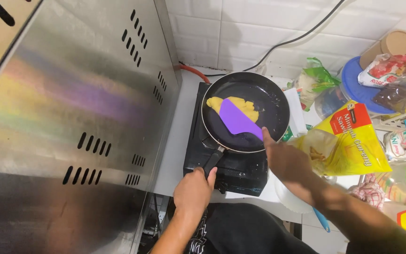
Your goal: Cooking food in a frying pan using a spatula and cleaning a mixing bowl with a paper towel.
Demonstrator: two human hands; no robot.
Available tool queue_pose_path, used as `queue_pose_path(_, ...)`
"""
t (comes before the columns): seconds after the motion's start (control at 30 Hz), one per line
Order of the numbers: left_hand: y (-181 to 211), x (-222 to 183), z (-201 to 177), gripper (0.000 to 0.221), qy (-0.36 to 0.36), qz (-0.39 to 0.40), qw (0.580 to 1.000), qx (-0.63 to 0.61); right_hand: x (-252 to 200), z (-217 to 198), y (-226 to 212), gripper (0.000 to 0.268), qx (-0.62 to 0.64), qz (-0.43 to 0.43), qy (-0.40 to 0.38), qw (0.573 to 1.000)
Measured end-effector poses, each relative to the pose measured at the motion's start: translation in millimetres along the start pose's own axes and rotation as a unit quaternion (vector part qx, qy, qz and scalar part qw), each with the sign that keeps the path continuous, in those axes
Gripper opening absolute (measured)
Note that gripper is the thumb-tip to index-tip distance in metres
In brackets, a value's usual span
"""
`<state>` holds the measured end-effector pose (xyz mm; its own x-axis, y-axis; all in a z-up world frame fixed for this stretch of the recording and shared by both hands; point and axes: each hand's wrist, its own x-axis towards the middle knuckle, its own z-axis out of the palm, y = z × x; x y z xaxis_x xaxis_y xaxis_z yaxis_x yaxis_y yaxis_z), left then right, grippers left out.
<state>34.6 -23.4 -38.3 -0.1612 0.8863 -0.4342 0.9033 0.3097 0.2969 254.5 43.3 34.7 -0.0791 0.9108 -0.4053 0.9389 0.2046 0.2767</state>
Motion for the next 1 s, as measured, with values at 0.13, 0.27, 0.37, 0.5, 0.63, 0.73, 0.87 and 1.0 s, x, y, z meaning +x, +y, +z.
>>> queue_pose_path(0.13,1,2,5,0.063,0.010,-0.002,1.000,0.027,14,-14,13,0.076,0.010,-0.035,-0.103,0.994)
queue_pose_path(0.27,1,-1,4,0.062,0.011,-0.011,1.000,0.019,58,41,74,0.046,0.006,-0.245,0.114,0.963)
queue_pose_path(0.37,0,0,4,0.062,0.021,-0.007,0.999,0.023,24,-44,68,0.042,0.147,-0.168,0.049,0.974)
queue_pose_path(0.5,1,-4,-2,0.062,0.020,-0.005,1.000,0.017,22,22,97,0.064,-0.293,-0.171,0.156,0.928)
queue_pose_path(0.63,-1,2,7,0.064,0.044,0.007,0.999,0.029,16,27,59,0.055,-0.065,-0.113,0.099,0.987)
queue_pose_path(0.73,-3,1,9,0.064,0.064,-0.002,0.997,0.049,-9,-18,40,0.064,0.076,0.028,-0.183,0.980)
queue_pose_path(0.87,1,4,1,0.062,0.035,-0.017,0.999,0.030,15,10,89,0.061,0.034,-0.080,-0.110,0.990)
queue_pose_path(1.0,1,-1,0,0.062,0.033,-0.011,0.999,0.032,2,0,117,0.062,0.032,-0.083,0.012,0.996)
